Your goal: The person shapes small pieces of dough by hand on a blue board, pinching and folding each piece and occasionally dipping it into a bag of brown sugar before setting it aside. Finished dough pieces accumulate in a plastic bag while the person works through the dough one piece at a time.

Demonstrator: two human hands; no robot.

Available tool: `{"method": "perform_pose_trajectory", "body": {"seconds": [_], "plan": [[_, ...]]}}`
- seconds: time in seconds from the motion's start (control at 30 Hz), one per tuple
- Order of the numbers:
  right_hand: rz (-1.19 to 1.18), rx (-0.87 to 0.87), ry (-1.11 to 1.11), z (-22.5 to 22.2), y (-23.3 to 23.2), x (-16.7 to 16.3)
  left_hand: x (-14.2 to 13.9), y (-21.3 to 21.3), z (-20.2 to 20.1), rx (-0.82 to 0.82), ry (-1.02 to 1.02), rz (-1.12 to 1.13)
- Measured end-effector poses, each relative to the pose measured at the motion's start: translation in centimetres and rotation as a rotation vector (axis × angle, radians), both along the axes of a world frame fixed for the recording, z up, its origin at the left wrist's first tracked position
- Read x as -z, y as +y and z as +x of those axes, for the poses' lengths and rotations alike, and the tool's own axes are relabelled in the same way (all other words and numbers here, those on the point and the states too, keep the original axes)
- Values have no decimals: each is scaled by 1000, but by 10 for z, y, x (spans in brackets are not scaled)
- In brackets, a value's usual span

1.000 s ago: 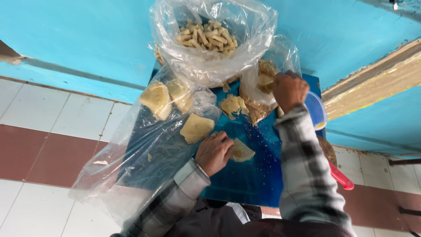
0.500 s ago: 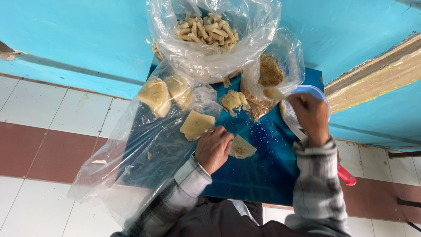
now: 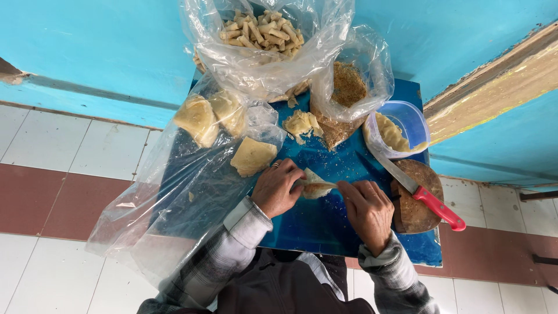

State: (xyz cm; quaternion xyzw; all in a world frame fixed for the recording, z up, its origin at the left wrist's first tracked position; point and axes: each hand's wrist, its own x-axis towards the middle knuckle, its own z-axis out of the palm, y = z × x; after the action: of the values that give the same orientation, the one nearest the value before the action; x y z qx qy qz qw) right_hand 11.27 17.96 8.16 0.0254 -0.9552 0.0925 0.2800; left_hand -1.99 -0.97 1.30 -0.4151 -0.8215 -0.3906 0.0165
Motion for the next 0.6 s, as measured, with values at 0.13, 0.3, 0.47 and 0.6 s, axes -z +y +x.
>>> {"method": "perform_pose_trajectory", "body": {"seconds": [0.13,0.3,0.47,0.6], "plan": [[59,-40,25,-1,2,-1,0,1,2,-4,22,-3],[28,2,-15,-1,8,3,0,1,3,13,21,-18],[-194,64,-65,1,28,11,2,7,7,19,64,-50],[-510,35,-121,-14,63,9,5,12,8,24,130,11]]}}
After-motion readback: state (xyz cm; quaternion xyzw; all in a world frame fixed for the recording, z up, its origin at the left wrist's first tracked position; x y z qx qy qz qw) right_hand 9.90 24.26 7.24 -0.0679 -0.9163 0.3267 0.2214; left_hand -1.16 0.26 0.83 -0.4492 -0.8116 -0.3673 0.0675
